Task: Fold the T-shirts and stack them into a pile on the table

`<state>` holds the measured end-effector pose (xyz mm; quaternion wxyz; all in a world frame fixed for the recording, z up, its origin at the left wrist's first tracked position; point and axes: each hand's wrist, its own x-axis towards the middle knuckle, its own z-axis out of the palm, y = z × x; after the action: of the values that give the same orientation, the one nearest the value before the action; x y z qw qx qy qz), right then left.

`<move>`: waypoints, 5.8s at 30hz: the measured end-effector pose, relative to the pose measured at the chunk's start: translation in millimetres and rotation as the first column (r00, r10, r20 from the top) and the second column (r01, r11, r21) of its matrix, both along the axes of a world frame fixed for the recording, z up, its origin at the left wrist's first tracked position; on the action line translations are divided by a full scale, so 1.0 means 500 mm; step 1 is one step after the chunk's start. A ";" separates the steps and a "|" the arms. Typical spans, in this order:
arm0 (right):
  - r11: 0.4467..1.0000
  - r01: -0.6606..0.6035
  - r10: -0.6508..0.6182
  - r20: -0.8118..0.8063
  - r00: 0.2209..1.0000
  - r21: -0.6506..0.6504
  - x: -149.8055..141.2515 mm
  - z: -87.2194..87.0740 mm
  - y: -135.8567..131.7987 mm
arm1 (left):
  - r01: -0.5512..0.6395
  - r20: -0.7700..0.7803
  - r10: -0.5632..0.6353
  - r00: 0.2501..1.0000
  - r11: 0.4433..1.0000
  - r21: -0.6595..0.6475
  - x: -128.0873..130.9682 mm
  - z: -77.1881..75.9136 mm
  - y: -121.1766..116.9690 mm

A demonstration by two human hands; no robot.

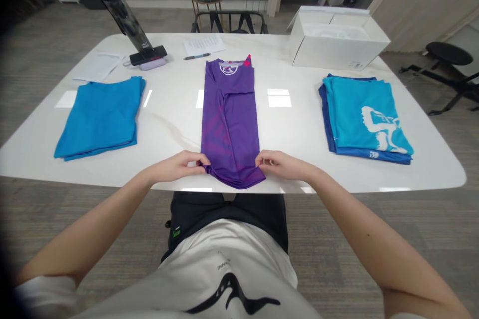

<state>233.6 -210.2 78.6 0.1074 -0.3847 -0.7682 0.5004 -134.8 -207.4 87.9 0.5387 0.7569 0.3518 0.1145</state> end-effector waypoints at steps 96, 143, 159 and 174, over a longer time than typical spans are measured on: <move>0.751 0.316 -0.624 0.468 0.626 0.579 -0.197 -0.139 0.623 | -0.272 -0.301 0.625 0.720 0.654 0.706 0.169 -0.184 0.605; 0.558 0.324 -0.688 0.209 0.695 0.764 -0.091 -0.140 0.283 | -0.312 -0.127 0.637 0.760 0.530 0.789 0.022 -0.185 0.303; 0.634 0.251 -0.638 0.311 0.704 0.731 -0.087 -0.144 0.289 | -0.094 -0.323 0.637 0.700 0.530 0.843 0.033 -0.156 0.284; 0.862 0.130 -0.343 0.376 0.861 0.490 -0.042 -0.065 0.021 | 0.072 -0.426 0.280 0.860 0.761 0.645 -0.009 -0.077 0.036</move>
<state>212.5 -199.7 46.3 0.0744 -0.5485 -0.8110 0.1892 -139.6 -189.1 49.2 0.1308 0.8757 0.4611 0.0590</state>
